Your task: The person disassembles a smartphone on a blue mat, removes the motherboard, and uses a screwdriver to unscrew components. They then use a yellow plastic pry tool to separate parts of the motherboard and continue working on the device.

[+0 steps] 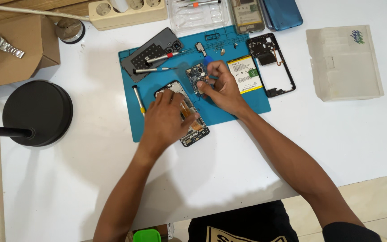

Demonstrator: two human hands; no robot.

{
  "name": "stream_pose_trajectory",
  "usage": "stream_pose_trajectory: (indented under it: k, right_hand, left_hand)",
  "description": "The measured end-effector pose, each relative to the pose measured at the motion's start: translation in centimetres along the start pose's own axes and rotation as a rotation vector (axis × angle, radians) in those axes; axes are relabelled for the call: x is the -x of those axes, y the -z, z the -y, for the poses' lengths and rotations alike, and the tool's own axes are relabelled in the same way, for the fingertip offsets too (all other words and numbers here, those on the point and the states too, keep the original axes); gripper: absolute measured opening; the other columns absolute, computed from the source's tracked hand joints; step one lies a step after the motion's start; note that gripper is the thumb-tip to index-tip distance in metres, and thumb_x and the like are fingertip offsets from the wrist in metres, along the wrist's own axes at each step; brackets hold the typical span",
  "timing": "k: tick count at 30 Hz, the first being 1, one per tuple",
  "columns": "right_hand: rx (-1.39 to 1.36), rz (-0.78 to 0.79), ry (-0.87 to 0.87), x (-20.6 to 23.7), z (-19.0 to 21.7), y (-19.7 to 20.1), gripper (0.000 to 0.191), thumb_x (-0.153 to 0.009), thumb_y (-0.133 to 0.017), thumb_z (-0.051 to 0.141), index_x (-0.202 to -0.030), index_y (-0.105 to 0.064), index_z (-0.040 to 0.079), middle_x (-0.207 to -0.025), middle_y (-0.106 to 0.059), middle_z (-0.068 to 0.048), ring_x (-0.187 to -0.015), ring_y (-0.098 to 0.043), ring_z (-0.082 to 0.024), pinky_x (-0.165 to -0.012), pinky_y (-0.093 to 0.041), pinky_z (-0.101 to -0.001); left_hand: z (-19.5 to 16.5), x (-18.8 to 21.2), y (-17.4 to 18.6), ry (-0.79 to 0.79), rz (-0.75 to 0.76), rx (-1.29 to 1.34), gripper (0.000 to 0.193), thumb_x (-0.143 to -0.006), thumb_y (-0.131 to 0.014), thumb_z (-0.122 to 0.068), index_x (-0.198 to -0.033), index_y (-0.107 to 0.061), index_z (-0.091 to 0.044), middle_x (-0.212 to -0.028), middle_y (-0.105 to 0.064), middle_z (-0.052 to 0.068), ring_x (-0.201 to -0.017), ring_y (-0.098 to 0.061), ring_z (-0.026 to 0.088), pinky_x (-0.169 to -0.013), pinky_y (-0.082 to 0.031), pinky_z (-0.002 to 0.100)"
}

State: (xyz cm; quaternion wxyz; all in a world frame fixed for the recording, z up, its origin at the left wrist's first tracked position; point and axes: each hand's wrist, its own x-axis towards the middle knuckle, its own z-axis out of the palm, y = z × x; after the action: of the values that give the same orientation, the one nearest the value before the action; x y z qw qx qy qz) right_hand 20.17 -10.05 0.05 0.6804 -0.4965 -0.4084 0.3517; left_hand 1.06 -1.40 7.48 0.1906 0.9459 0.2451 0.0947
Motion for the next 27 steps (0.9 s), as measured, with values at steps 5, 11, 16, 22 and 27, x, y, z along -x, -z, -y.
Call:
stream_pose_trajectory:
  k: [5,11,16,22,27]
  right_hand:
    - [0.049,-0.091,0.017,0.2,0.6,-0.6,0.054,-0.098,-0.068,-0.002,-0.142,-0.038,0.008,-0.107,-0.058,-0.002,-0.091,-0.065,-0.008,-0.063,-0.053,-0.0230]
    - [0.123,-0.123,0.002,0.3,0.4,-0.8,0.051,-0.098,-0.070,0.000,-0.142,-0.045,0.006,-0.093,-0.056,0.001,-0.077,-0.059,-0.004,-0.061,-0.051,-0.0220]
    - [0.167,-0.135,0.010,0.3,-0.1,-0.6,0.047,-0.099,-0.072,0.001,-0.140,-0.048,0.006,-0.085,-0.053,0.003,-0.075,-0.058,-0.003,-0.062,-0.049,-0.0206]
    - [0.175,-0.144,0.013,0.3,0.0,-0.7,0.047,-0.099,-0.072,0.002,-0.139,-0.049,0.006,-0.083,-0.052,0.004,-0.073,-0.055,-0.002,-0.060,-0.046,-0.0194]
    - [0.491,-0.246,0.092,0.8,0.3,-1.5,0.038,-0.097,-0.075,0.005,-0.128,-0.054,0.004,-0.077,-0.064,0.001,-0.066,-0.059,-0.005,-0.058,-0.046,-0.0211]
  left_hand:
    - [-2.0,0.3,-2.2,-0.015,-0.147,0.008,0.053,-0.075,-0.088,-0.035,-0.104,-0.061,0.000,-0.099,-0.057,0.015,-0.095,-0.060,0.031,-0.077,-0.050,0.043]
    - [-1.1,0.4,-1.8,0.026,-0.025,0.050,0.043,-0.071,-0.084,-0.018,-0.104,-0.061,-0.002,-0.100,-0.056,0.015,-0.097,-0.060,0.031,-0.076,-0.052,0.044]
    - [-1.3,0.6,-2.9,-0.038,-0.121,0.043,0.018,-0.078,-0.078,-0.012,-0.094,-0.071,-0.007,-0.098,-0.061,0.009,-0.093,-0.063,0.027,-0.072,-0.055,0.042]
    - [-1.2,0.5,-4.5,-0.091,-0.181,0.007,0.004,-0.086,-0.075,-0.012,-0.088,-0.075,-0.008,-0.092,-0.064,0.004,-0.090,-0.064,0.023,-0.066,-0.056,0.040]
    - [-1.7,0.3,-4.6,-0.082,-0.193,-0.014,0.007,-0.089,-0.069,-0.009,-0.087,-0.070,-0.002,-0.092,-0.061,0.011,-0.089,-0.064,0.025,-0.061,-0.056,0.041]
